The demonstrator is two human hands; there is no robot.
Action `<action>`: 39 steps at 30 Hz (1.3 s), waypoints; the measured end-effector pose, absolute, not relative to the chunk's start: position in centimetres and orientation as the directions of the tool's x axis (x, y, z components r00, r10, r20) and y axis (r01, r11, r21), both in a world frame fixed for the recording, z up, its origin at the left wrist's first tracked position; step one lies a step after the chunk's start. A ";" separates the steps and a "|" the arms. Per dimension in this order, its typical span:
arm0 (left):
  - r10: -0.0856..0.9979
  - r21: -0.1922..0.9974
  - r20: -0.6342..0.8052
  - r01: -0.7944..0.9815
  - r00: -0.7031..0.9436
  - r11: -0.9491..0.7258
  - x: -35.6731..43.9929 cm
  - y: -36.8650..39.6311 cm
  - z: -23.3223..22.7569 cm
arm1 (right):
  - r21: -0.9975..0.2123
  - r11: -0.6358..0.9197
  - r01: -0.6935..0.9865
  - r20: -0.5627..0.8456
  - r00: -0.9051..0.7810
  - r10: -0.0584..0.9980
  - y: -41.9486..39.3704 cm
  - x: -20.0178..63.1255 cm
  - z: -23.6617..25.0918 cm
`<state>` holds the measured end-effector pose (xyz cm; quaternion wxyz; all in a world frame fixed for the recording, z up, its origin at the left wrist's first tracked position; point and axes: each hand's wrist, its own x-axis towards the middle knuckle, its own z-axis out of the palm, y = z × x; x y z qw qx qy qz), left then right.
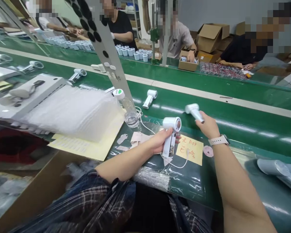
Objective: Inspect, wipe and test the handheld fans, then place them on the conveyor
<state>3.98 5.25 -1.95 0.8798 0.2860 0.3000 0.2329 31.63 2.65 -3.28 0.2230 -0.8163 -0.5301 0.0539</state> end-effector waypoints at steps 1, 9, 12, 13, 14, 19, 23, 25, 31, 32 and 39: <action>0.589 0.628 -0.393 -0.262 0.706 0.733 3.9 5.3 -2.3 | -0.440 -0.256 0.861 0.139 0.346 0.928 2.0 29.2 -3.0; 0.728 0.739 -0.142 -0.417 0.671 0.529 3.8 6.3 -2.5 | -0.610 -0.273 0.744 0.118 0.426 0.897 -9.1 19.9 -2.7; 0.768 0.852 0.028 -0.417 0.640 0.317 3.1 6.1 -1.9 | -0.504 -0.503 0.702 0.097 0.625 0.774 -10.3 19.6 -4.0; 0.772 0.865 0.068 -0.423 0.632 0.270 3.0 6.1 -1.7 | -0.499 -0.487 0.717 0.079 0.597 0.798 -10.2 18.9 -4.4; 0.771 0.870 0.094 -0.428 0.629 0.243 2.8 6.1 -1.5 | -0.522 -0.442 0.730 0.052 0.544 0.837 -10.1 18.0 -4.6; 0.766 0.814 0.128 -0.508 0.629 0.281 2.5 6.7 -0.1 | -0.833 -0.280 0.478 -0.148 0.295 0.944 -10.8 13.3 -2.8; 0.678 0.749 0.076 -0.491 0.731 0.446 2.6 6.5 0.8 | -0.974 -0.195 0.118 -0.146 0.330 0.933 -11.0 12.0 -0.7; 0.655 0.713 0.052 -0.487 0.754 0.505 2.8 6.3 0.9 | -0.990 -0.120 0.080 -0.077 0.404 0.911 -10.5 11.2 -0.6; 0.695 0.697 0.110 -0.554 0.711 0.456 3.1 5.9 0.1 | -0.984 0.107 -0.142 0.028 0.469 0.883 -10.1 8.6 -1.5; 0.697 0.694 0.134 -0.569 0.704 0.441 3.2 5.8 -0.1 | -0.980 0.109 -0.165 0.023 0.453 0.891 -10.2 8.5 -1.5; 0.701 0.761 0.087 -0.501 0.708 0.412 3.2 5.3 -0.3 | -0.983 0.113 -0.148 0.030 0.474 0.880 -10.5 8.1 -1.4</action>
